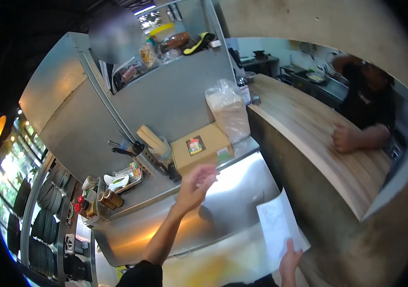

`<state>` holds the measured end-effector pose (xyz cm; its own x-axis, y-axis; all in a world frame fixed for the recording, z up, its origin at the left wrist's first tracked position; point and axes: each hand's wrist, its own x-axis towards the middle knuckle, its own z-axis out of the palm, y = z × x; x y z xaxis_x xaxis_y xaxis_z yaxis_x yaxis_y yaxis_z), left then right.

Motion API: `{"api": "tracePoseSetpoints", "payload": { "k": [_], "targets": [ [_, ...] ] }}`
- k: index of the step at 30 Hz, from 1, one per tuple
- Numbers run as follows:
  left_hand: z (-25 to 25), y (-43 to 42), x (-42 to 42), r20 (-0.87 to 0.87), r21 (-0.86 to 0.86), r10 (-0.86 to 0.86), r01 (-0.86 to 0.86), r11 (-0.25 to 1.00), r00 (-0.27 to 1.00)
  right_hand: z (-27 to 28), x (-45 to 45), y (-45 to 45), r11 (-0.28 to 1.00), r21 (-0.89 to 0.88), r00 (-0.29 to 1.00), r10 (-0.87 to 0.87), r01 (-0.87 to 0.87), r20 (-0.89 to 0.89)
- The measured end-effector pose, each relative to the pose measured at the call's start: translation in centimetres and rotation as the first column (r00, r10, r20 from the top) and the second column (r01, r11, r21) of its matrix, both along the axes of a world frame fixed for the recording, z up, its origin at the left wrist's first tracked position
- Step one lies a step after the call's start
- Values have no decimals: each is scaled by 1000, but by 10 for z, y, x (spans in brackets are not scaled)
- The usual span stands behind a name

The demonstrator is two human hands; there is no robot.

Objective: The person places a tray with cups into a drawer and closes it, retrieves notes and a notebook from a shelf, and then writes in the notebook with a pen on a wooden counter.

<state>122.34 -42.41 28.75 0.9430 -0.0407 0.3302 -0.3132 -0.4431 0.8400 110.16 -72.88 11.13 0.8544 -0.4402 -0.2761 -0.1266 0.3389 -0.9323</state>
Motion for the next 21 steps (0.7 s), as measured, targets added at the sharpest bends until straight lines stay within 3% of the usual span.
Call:
{"api": "tracePoseSetpoints", "payload": {
  "k": [2, 6, 7, 8, 9, 10, 13, 15, 17, 18, 20, 21],
  "targets": [
    [15, -6, 47, 73, -29, 12, -10, 1000, 997, -24, 23, -11, 998, 56, 1000, -13, 15, -28],
    [62, -25, 151, 190, 155, 64, -94, 983, 980, -93, 83, -32, 991, 124, 996, -68, 60, 63],
    [73, -27, 180, 365, 308, 63, -184, 933, 929, -82, 101, -32, 991, 125, 996, -55, 45, 72],
    [85, -26, 209, 520, 434, 31, -295, 851, 853, -57, 111, -28, 999, 15, 999, 44, -44, -26],
    [97, -23, 242, 631, 476, 32, -419, 773, 775, -32, 121, -26, 985, -89, 982, 133, -145, -135],
    [112, -18, 275, 726, 495, 16, -540, 681, 687, -10, 133, -27, 982, -91, 979, 153, -166, -136],
    [160, 7, 362, 833, 482, 66, -778, 403, 550, 43, 173, -27, 909, -64, 905, 401, -413, -145],
    [182, 28, 407, 858, 455, 89, -829, 325, 506, -13, 202, -33, 919, 13, 917, 394, -393, -59],
    [196, 49, 435, 806, 514, 239, -841, 170, 541, -24, 225, -23, 946, 104, 950, 297, -306, 98],
    [202, 57, 440, 807, 514, 244, -843, 159, 539, -31, 236, -21, 942, 106, 947, 308, -317, 98],
    [206, 71, 446, 759, 478, 349, -834, 275, 550, -50, 255, -17, 971, 143, 977, 177, -193, 116],
    [206, 78, 451, 747, 413, 365, -819, 399, 555, -47, 260, -17, 969, 148, 976, 184, -200, 112]
  ]
}}
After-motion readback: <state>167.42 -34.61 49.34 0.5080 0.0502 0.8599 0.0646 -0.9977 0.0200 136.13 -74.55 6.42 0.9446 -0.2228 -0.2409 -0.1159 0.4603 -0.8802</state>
